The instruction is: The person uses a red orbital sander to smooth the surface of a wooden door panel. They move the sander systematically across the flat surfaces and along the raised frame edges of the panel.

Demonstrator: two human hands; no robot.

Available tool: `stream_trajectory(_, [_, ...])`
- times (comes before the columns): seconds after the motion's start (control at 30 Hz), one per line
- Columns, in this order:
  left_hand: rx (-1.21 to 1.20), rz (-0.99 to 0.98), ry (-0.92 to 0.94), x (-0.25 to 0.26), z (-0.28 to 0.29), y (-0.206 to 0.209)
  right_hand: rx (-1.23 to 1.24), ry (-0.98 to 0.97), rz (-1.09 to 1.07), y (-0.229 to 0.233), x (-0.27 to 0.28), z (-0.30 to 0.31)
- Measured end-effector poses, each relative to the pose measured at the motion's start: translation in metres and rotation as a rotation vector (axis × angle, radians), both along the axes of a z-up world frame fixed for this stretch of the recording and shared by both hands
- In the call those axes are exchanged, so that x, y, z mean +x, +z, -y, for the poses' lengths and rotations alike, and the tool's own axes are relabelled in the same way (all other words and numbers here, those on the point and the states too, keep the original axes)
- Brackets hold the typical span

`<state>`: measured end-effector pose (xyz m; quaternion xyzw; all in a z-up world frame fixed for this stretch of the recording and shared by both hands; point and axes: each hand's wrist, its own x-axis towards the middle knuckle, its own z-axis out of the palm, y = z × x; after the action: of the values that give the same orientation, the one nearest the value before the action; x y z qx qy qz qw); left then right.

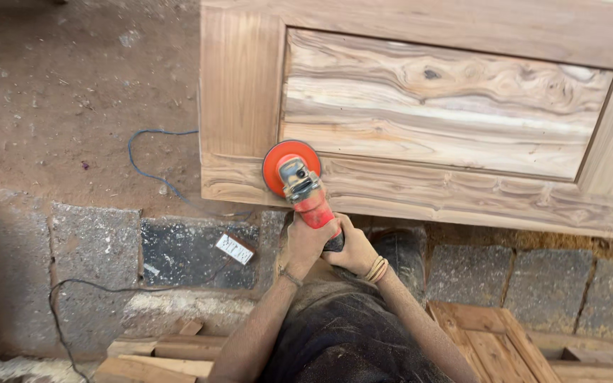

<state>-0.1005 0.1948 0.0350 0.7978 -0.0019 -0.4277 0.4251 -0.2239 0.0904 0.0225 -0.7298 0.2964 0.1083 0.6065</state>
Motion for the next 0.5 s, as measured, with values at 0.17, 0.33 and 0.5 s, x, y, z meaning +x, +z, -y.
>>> stream_trajectory(0.17, [-0.107,0.22,0.142,-0.019,-0.018,0.017,-0.041,0.083,0.084,0.008,-0.009,-0.013])
stream_trajectory(0.33, [-0.34,0.301,0.063,-0.037,-0.03,0.053,0.117,-0.04,0.338,0.012,-0.035,-0.026])
stream_trajectory(0.5, [-0.396,0.23,-0.127,-0.078,-0.05,0.077,-0.024,-0.22,0.177,0.039,-0.086,-0.056])
